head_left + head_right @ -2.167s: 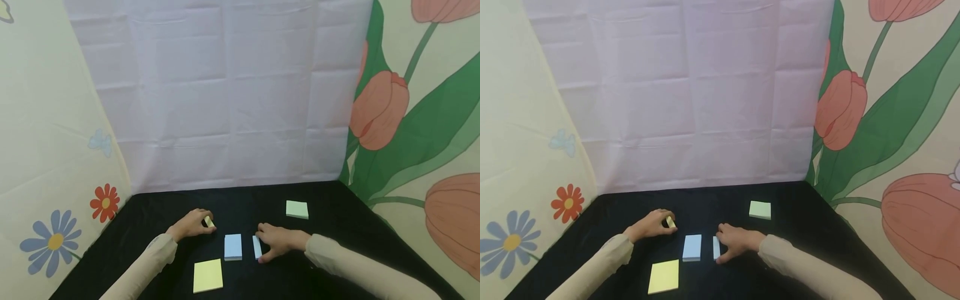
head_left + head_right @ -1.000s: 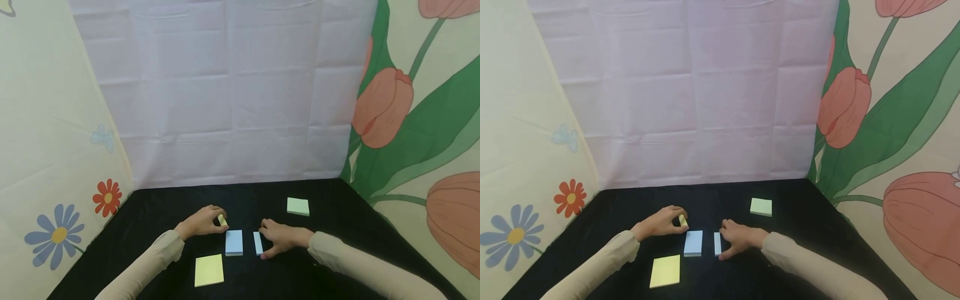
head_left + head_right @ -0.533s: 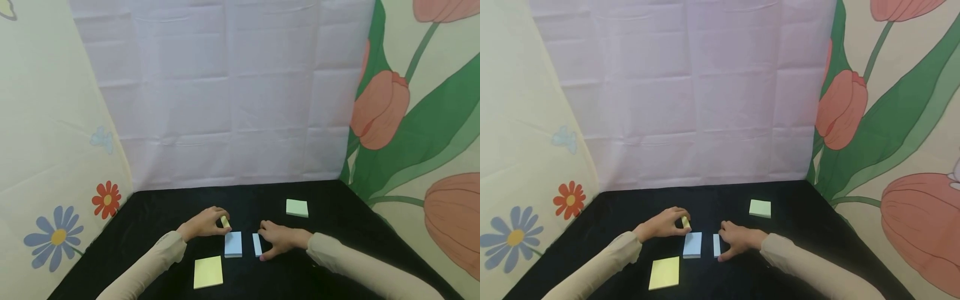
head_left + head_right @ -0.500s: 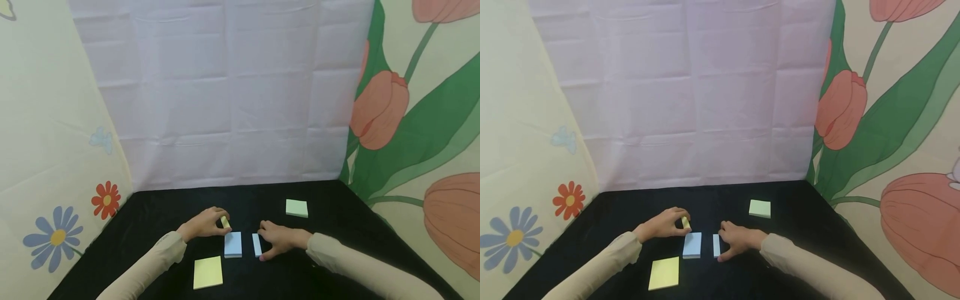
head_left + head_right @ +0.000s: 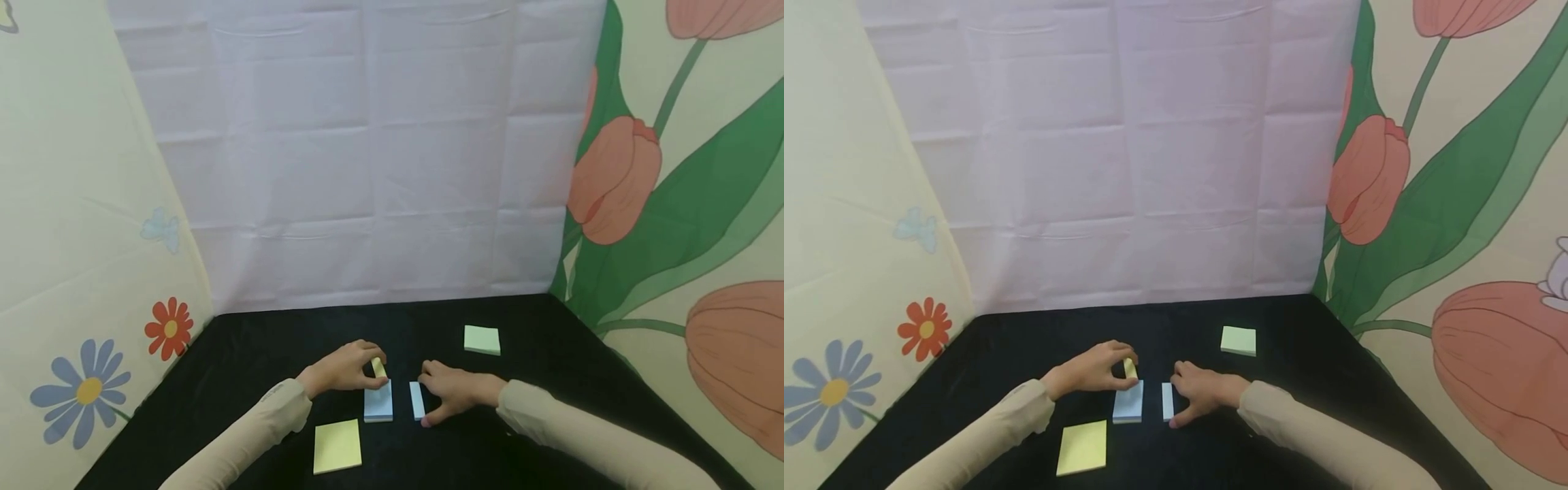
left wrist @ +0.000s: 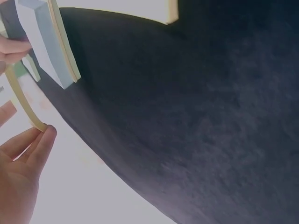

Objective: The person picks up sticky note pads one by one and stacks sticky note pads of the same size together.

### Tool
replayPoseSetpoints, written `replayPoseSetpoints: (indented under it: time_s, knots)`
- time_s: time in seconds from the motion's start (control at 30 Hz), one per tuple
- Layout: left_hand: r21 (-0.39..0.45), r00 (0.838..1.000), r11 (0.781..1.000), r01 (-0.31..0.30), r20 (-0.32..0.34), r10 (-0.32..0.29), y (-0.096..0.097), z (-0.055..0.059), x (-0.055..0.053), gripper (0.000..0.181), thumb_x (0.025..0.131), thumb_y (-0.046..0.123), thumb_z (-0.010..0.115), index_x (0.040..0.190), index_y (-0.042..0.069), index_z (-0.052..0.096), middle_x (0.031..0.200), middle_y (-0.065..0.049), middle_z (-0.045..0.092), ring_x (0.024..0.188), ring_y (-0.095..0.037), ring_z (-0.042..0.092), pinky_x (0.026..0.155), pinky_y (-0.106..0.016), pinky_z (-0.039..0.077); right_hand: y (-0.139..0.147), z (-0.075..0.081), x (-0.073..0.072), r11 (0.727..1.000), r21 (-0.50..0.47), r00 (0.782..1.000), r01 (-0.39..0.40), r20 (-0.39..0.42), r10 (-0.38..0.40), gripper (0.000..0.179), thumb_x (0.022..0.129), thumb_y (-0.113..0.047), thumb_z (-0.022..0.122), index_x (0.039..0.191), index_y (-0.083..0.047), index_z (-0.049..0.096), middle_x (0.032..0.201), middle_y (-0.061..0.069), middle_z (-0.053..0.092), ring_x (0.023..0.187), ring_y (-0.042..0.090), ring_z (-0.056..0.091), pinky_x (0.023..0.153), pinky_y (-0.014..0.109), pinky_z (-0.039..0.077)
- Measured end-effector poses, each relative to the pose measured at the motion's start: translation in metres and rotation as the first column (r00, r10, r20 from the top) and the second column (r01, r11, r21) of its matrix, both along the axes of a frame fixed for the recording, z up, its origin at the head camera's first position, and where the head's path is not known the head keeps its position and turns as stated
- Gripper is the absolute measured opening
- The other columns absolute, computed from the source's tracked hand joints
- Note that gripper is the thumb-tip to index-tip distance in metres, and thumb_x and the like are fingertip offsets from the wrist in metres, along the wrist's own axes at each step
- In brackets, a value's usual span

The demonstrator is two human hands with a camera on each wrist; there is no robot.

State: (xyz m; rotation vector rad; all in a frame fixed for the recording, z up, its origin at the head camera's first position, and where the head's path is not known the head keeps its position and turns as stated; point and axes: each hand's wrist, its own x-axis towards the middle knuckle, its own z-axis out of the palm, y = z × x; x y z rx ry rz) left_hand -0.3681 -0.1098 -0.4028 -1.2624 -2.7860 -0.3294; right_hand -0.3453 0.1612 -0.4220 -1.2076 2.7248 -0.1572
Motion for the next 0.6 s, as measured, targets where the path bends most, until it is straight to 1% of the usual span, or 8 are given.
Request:
replayPoseSetpoints:
  time_s: [0.07,0.13,0.23,0.3,0.33,0.4,0.47,0.6]
  knots:
    - [-0.004,1.000,1.000,0.006,0.001,-0.006,0.002,-0.001,0.001,0.045,0.094,0.053,0.061,0.119,0.015,0.067,0.126,-0.002,0.062,0.112,-0.020,0.056,0.094,-0.039,0.049,0.005,-0.017,-0.013,0.999,-0.008,0.998,-0.051,-0.042,0.050,0.078,0.083,-0.064,0.068,0.128,-0.002,0.056,0.113,0.003,0.044,0.095,0.013,0.045,0.078,0.028,0.048]
    - [-0.006,1.000,1.000,0.016,0.002,-0.016,0.004,-0.002,0.002,0.046,0.094,0.053,0.060,0.120,0.016,0.067,0.127,-0.002,0.062,0.113,-0.020,0.056,0.095,-0.039,0.048,0.008,-0.026,-0.021,0.996,-0.030,0.996,-0.080,-0.047,0.079,0.082,0.082,-0.069,0.065,0.127,-0.001,0.056,0.112,0.003,0.043,0.094,0.014,0.044,0.076,0.030,0.048]
    - [-0.010,1.000,1.000,0.026,0.000,-0.026,0.005,-0.005,0.003,0.047,0.095,0.054,0.058,0.121,0.017,0.067,0.129,-0.002,0.061,0.114,-0.020,0.055,0.095,-0.038,0.049,0.013,-0.045,-0.035,0.991,-0.054,0.991,-0.120,-0.072,0.116,0.087,0.081,-0.076,0.060,0.127,-0.002,0.055,0.111,0.002,0.042,0.093,0.013,0.043,0.073,0.028,0.047]
    - [-0.010,0.999,0.999,0.037,-0.003,-0.037,0.006,-0.006,0.003,0.046,0.095,0.054,0.058,0.122,0.017,0.066,0.130,-0.002,0.060,0.116,-0.020,0.055,0.095,-0.038,0.048,0.011,-0.039,-0.032,0.993,-0.071,0.995,-0.095,-0.032,0.093,0.089,0.078,-0.078,0.061,0.126,-0.003,0.056,0.109,0.000,0.041,0.092,0.011,0.042,0.072,0.026,0.046]
    - [-0.010,0.999,0.999,0.042,-0.004,-0.042,0.007,-0.006,0.003,0.046,0.095,0.054,0.058,0.122,0.017,0.066,0.131,-0.002,0.060,0.116,-0.020,0.055,0.095,-0.038,0.048,0.013,-0.043,-0.035,0.992,-0.074,0.994,-0.104,-0.042,0.101,0.088,0.078,-0.078,0.060,0.125,-0.003,0.056,0.109,-0.001,0.041,0.091,0.011,0.042,0.070,0.025,0.046]
    - [-0.007,0.998,0.998,0.055,-0.008,-0.055,0.009,-0.007,0.002,0.046,0.096,0.053,0.058,0.122,0.017,0.066,0.131,-0.002,0.060,0.117,-0.020,0.055,0.095,-0.038,0.048,0.012,-0.037,-0.030,0.993,-0.071,0.995,-0.097,-0.034,0.095,0.087,0.078,-0.077,0.061,0.125,-0.003,0.056,0.108,-0.001,0.040,0.090,0.011,0.042,0.069,0.025,0.046]
    - [-0.003,0.998,0.998,0.069,-0.002,-0.069,0.012,-0.008,0.002,0.045,0.096,0.052,0.058,0.122,0.017,0.066,0.131,-0.002,0.060,0.117,-0.020,0.055,0.095,-0.038,0.048,0.012,-0.037,-0.030,0.993,-0.050,0.993,-0.109,-0.053,0.107,0.084,0.083,-0.075,0.058,0.126,-0.002,0.055,0.109,0.001,0.040,0.090,0.013,0.042,0.068,0.027,0.045]
    - [-0.004,0.995,0.995,0.096,0.006,-0.096,0.020,-0.009,0.001,0.043,0.096,0.051,0.059,0.120,0.017,0.067,0.129,-0.002,0.060,0.114,-0.018,0.055,0.094,-0.036,0.048,0.008,-0.018,-0.013,0.995,-0.038,0.996,-0.089,-0.027,0.088,0.078,0.085,-0.067,0.063,0.126,-0.001,0.056,0.108,0.001,0.040,0.089,0.013,0.041,0.069,0.026,0.044]
